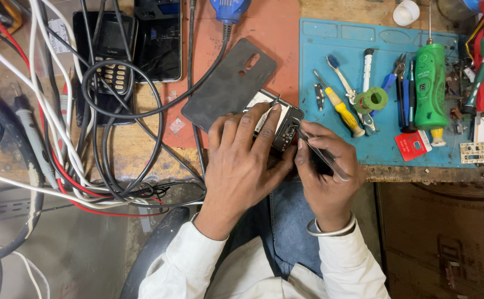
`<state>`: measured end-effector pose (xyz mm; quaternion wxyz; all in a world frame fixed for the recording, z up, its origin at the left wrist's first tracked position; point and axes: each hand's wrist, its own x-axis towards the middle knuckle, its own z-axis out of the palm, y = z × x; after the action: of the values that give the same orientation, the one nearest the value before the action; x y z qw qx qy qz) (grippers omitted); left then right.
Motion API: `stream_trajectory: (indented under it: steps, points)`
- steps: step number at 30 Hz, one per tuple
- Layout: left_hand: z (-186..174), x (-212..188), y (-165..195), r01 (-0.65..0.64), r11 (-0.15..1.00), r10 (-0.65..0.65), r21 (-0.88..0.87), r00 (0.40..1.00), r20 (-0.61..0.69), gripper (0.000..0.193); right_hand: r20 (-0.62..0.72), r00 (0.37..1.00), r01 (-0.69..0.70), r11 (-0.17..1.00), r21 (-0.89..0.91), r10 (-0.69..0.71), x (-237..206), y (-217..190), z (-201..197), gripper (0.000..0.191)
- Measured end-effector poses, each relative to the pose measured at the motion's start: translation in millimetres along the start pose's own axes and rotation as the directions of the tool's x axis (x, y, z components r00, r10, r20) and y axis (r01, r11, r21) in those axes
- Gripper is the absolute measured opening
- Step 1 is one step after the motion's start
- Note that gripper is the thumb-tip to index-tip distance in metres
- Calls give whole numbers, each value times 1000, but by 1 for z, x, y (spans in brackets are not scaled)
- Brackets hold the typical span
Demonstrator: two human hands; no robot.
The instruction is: The person removes a rubber band from a smartphone, opens the back cover, and uses a spudger and tweezers to disconnect and remove the charging port assembly. The removed component is placed on the workbench.
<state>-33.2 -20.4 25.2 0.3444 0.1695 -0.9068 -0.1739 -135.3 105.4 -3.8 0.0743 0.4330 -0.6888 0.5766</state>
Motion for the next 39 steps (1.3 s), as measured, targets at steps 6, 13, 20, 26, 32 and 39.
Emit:
stream_trajectory:
  steps: [6, 13, 20, 26, 32, 39]
  points:
    - [0, 0, -1, 1, 1000, -1, 7, 1000, 11, 63, -61, 997, 45, 997, -62, -49, -4, -2, 2, 22]
    - [-1, 1, 1, 14, 1000, -14, 12, 1000, 13, 63, -50, 997, 66, 996, 64, -63, -10, 8, -2, 32]
    - [-1, 2, 2, 21, 1000, -22, 11, 1000, 18, 65, -11, 1000, 6, 953, 304, -2, -13, 12, -11, 48]
    - [-1, 2, 1, 17, 1000, -17, 21, 1000, 18, 66, 23, 996, -88, 965, 247, 85, -15, 6, -14, 42]
    - [-1, 1, 0, 13, 1000, -13, 7, 999, 33, 67, -84, 971, -194, 947, 256, 222, -19, 1, -17, 35]
    - [-2, 1, -1, 12, 1000, -11, -4, 999, 51, 72, -70, 944, -274, 885, 377, 322, -15, 1, -12, 33]
